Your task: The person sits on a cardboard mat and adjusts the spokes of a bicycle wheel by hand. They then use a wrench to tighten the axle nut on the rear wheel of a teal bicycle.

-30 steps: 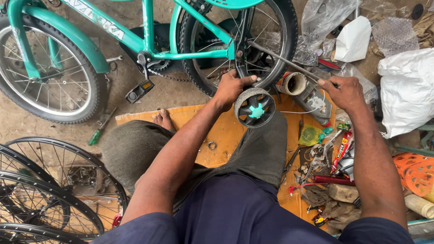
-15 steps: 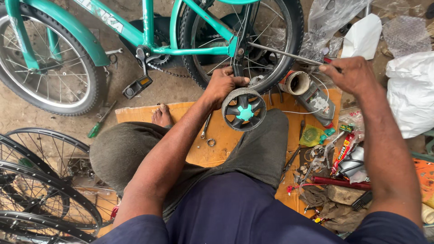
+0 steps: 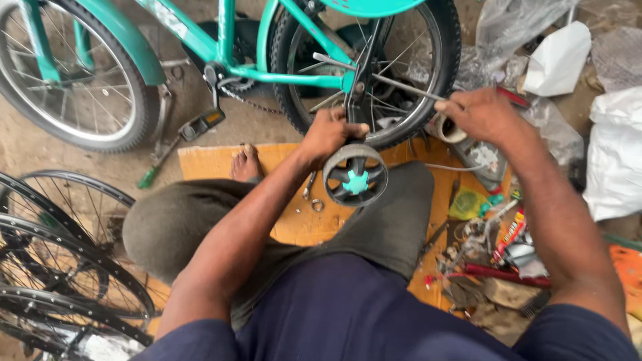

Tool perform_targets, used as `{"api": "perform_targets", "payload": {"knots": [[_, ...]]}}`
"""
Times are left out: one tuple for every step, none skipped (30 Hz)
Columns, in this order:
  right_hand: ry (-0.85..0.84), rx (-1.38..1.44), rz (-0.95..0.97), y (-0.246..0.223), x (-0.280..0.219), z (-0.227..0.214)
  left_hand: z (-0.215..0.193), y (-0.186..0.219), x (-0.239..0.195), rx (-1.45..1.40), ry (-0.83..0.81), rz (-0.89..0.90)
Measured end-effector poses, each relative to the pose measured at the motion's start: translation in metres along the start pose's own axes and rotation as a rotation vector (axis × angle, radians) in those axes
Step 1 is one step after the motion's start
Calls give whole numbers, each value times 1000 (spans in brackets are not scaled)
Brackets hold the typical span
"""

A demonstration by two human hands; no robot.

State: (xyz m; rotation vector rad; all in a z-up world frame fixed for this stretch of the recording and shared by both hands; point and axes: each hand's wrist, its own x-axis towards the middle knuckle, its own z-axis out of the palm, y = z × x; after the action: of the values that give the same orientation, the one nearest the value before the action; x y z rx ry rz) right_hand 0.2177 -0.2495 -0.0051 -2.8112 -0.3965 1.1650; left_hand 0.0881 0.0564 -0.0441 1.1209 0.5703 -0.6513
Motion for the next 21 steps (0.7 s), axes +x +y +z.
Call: {"api": "perform_targets", "payload": {"knots": [[28, 13, -51, 2, 10, 5, -3, 5, 1, -49, -16, 12], [44, 27, -93, 6, 14, 13, -4, 7, 2, -27, -10, 27], [60, 40, -135, 8, 16, 19, -6, 9, 4, -5, -5, 41], [85, 21, -154, 11, 15, 22, -6, 6, 3, 11, 1, 55], [109, 2, -174, 9, 10, 21, -3, -1, -2, -4, -1, 29], [162, -23, -199, 4, 12, 10, -2, 1, 2, -9, -5, 32], [87, -59, -139, -2, 8, -6, -3, 3, 7, -14, -10, 34], [-5, -98, -86, -5, -2, -20, -5, -1, 10, -28, -14, 53], [-95, -137, -32, -10, -13, -31, -8, -5, 14, -43, -18, 72], [-60, -177, -82, -15, -28, -34, -9, -12, 16, -59, -29, 79], [-27, -217, -134, -18, -42, -35, -8, -22, 15, -9, -29, 114], [20, -253, -207, -25, -40, -36, -14, -26, 11, 50, -10, 162], [48, -239, -231, -32, -28, -36, -19, -27, 8, 110, 11, 209], [58, -217, -226, -33, -24, -24, -19, -32, 5, 189, 21, 165], [67, -195, -220, -31, -24, -10, -21, -33, 2, 269, 30, 121], [94, -152, -242, -33, -18, 4, -29, -29, 0, 348, 66, 86], [120, -108, -263, -33, -14, 18, -35, -22, 1, 401, 78, 186], [132, -61, -263, -28, -23, 36, -34, -20, 0, 451, 70, 271], [159, -11, -274, -26, -29, 55, -32, -20, -7, 499, 59, 357], [213, 23, -286, -24, -26, 60, -30, -14, -8, 476, 70, 285], [267, 56, -300, -22, -25, 62, -30, -9, -13, 453, 80, 214]]}}
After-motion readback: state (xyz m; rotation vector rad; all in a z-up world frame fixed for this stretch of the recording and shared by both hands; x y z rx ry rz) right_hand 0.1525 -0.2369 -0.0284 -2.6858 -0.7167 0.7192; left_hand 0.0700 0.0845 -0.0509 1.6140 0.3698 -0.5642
